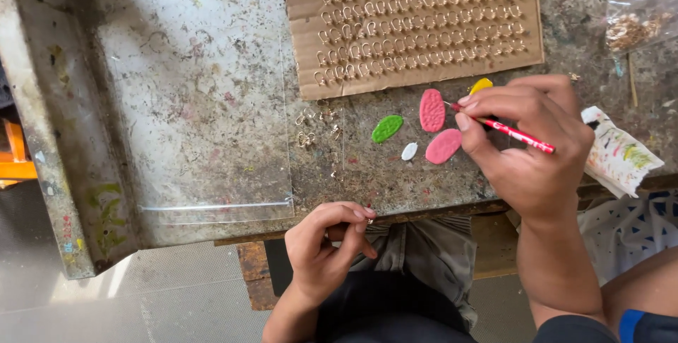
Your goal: Painting small jewelry components and assembling them with metal hooks at a workshop bench.
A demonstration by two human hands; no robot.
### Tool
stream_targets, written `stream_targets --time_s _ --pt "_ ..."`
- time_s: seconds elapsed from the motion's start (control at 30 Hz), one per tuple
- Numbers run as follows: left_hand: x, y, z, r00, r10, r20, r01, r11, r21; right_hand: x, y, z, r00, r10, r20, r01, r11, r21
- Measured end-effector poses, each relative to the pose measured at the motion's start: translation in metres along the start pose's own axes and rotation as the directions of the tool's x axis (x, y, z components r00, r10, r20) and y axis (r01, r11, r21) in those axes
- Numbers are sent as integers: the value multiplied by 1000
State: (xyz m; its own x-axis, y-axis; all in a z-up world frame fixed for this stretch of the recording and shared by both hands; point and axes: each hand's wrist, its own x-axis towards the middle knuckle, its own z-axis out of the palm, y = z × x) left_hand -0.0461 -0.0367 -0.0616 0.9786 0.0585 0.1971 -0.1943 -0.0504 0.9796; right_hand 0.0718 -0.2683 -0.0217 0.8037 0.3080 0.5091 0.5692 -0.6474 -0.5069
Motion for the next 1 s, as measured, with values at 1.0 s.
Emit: stream_targets --time_s 1.0 --pt "3 0 -10 995 68 76 -70 998 13 -2 4 1 999 19 42 -19 1000 -13"
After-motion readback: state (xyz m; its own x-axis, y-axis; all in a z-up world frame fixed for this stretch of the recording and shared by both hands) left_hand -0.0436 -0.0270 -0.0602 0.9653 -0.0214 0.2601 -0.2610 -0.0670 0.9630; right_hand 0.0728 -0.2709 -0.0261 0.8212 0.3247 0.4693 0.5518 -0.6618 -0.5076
